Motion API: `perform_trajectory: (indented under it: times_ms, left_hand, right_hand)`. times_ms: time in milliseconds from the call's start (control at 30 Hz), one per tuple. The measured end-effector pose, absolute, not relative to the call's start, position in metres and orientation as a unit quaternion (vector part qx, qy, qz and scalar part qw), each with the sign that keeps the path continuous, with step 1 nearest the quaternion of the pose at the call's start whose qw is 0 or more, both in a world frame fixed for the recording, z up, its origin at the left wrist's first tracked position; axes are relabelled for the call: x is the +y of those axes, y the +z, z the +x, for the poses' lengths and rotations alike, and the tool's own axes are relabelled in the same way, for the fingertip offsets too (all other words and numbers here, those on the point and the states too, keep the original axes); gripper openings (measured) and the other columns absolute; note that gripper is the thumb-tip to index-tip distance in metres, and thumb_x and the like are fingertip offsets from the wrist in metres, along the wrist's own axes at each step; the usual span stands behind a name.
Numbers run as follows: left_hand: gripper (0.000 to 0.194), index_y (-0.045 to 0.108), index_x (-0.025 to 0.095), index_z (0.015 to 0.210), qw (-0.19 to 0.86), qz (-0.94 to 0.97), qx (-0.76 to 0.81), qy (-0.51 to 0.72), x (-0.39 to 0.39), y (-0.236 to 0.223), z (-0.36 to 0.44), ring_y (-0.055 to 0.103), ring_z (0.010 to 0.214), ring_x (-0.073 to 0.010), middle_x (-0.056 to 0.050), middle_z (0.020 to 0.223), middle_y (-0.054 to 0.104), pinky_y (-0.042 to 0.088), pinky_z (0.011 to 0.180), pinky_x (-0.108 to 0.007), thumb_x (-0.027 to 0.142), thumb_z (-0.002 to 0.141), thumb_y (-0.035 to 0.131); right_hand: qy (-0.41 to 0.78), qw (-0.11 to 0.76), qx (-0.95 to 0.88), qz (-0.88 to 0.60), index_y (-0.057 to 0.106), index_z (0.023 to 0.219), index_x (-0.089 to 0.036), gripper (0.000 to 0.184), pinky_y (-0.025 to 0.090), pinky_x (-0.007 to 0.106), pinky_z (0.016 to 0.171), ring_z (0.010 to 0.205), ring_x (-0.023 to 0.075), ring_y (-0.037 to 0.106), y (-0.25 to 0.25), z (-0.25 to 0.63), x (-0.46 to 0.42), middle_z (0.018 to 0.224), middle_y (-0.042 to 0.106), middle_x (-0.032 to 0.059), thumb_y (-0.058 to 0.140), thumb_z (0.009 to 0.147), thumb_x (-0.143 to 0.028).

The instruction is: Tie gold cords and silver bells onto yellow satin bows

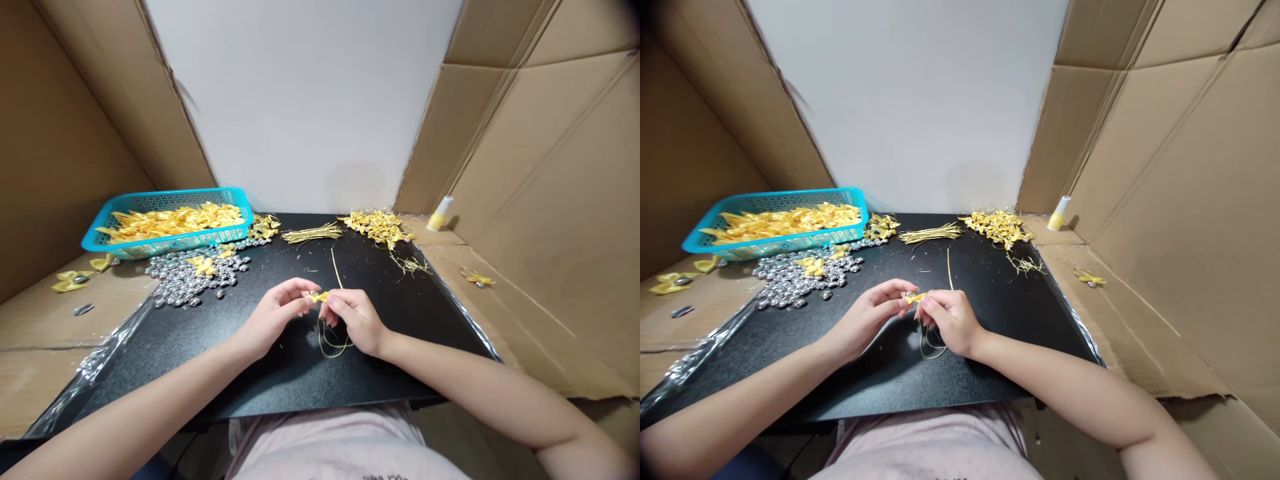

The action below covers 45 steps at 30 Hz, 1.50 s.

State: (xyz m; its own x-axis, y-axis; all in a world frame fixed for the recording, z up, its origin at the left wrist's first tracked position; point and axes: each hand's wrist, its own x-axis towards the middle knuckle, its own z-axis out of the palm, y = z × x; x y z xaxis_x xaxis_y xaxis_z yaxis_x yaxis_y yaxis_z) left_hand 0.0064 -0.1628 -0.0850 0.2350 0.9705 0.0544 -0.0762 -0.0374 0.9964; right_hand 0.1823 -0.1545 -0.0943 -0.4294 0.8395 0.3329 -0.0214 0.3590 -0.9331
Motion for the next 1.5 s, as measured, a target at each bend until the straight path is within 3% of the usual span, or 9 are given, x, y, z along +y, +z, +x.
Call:
perform_trajectory:
  times_ms: [267, 500, 667, 800, 933, 1000, 1067, 1233, 1500]
  left_hand:
    - [0.021, 0.067, 0.017, 0.087, 0.532, 0.560, 0.399, 0.494, -0.164, -0.084, 0.006, 0.055, 0.064, -0.0109, 0.001, 0.070, 0.062, 0.044, 0.062, -0.022, 0.027, 0.071, 0.076]
    - [0.020, 0.066, 0.018, 0.095, 0.488, 0.616, 0.389, 0.480, -0.160, -0.086, 0.000, 0.053, 0.065, -0.0105, 0.001, 0.073, 0.059, 0.043, 0.063, -0.022, 0.029, 0.079, 0.070]
    - [0.026, 0.065, 0.019, 0.100, 0.256, 0.755, 0.396, 0.456, -0.166, -0.080, -0.002, 0.054, 0.076, -0.0157, -0.002, 0.085, 0.060, 0.045, 0.070, -0.028, 0.028, 0.076, 0.073]
    - [0.006, 0.068, 0.020, 0.087, 0.136, 0.788, 0.388, 0.458, -0.170, -0.075, -0.003, 0.058, 0.082, -0.0177, -0.005, 0.087, 0.064, 0.046, 0.075, -0.030, 0.024, 0.083, 0.065]
    - [0.012, 0.069, 0.019, 0.079, 0.185, 0.765, 0.420, 0.451, -0.170, -0.075, -0.002, 0.058, 0.070, -0.0155, -0.002, 0.074, 0.067, 0.045, 0.068, -0.027, 0.025, 0.086, 0.062]
    - [0.015, 0.070, 0.018, 0.076, 0.221, 0.739, 0.449, 0.451, -0.170, -0.075, -0.001, 0.056, 0.066, -0.0149, -0.002, 0.070, 0.067, 0.043, 0.064, -0.027, 0.028, 0.085, 0.063]
    - [0.018, 0.070, 0.017, 0.075, 0.277, 0.713, 0.464, 0.447, -0.169, -0.075, -0.001, 0.055, 0.064, -0.0146, -0.001, 0.067, 0.065, 0.042, 0.062, -0.026, 0.032, 0.084, 0.063]
    - [0.024, 0.068, 0.016, 0.072, 0.432, 0.640, 0.455, 0.444, -0.168, -0.076, 0.001, 0.051, 0.058, -0.0120, 0.001, 0.063, 0.061, 0.039, 0.057, -0.023, 0.039, 0.079, 0.068]
    - [0.034, 0.062, 0.015, 0.063, 0.561, 0.532, 0.420, 0.476, -0.164, -0.076, 0.004, 0.047, 0.053, -0.0102, 0.002, 0.056, 0.055, 0.040, 0.055, -0.023, 0.046, 0.072, 0.074]
  right_hand:
    - [0.501, 0.442, -0.679, -0.306, 0.052, 0.051, -0.017, 0.046, 0.033, 0.021, 0.045, 0.042, 0.0078, 0.039, -0.095, 0.181, -0.156, 0.046, 0.045, -0.0030, 0.048, 0.087, -0.047]
    - [0.491, 0.440, -0.689, -0.302, 0.052, 0.052, -0.017, 0.045, 0.032, 0.022, 0.047, 0.044, 0.0081, 0.039, -0.096, 0.183, -0.153, 0.047, 0.045, -0.0034, 0.050, 0.086, -0.047]
    - [0.496, 0.430, -0.689, -0.306, 0.054, 0.054, -0.017, 0.044, 0.035, 0.022, 0.048, 0.045, 0.0089, 0.042, -0.095, 0.185, -0.151, 0.048, 0.046, -0.0029, 0.047, 0.088, -0.045]
    - [0.496, 0.423, -0.693, -0.310, 0.054, 0.053, -0.017, 0.043, 0.037, 0.023, 0.046, 0.044, 0.0100, 0.044, -0.097, 0.184, -0.151, 0.047, 0.047, -0.0018, 0.044, 0.088, -0.038]
    - [0.428, 0.490, -0.683, -0.332, 0.059, 0.069, -0.018, 0.025, 0.041, 0.025, 0.055, 0.055, 0.0125, 0.049, -0.095, 0.188, -0.150, 0.060, 0.053, -0.0006, 0.048, 0.087, -0.032]
    - [0.312, 0.539, -0.718, -0.311, 0.063, 0.087, -0.019, 0.014, 0.045, 0.030, 0.068, 0.070, 0.0159, 0.054, -0.090, 0.192, -0.149, 0.074, 0.060, 0.0020, 0.051, 0.085, -0.026]
    - [0.176, 0.543, -0.779, -0.259, 0.065, 0.095, -0.020, 0.018, 0.046, 0.035, 0.076, 0.081, 0.0189, 0.058, -0.086, 0.195, -0.147, 0.085, 0.065, 0.0048, 0.052, 0.082, -0.020]
    - [0.049, 0.517, -0.825, -0.220, 0.067, 0.081, -0.021, 0.011, 0.044, 0.035, 0.073, 0.073, 0.0167, 0.061, -0.084, 0.196, -0.143, 0.079, 0.069, 0.0037, 0.057, 0.084, -0.018]
    - [-0.075, 0.470, -0.856, -0.204, 0.067, 0.095, -0.025, 0.018, 0.033, 0.038, 0.080, 0.076, 0.0160, 0.059, -0.085, 0.204, -0.140, 0.087, 0.072, 0.0006, 0.053, 0.088, -0.015]
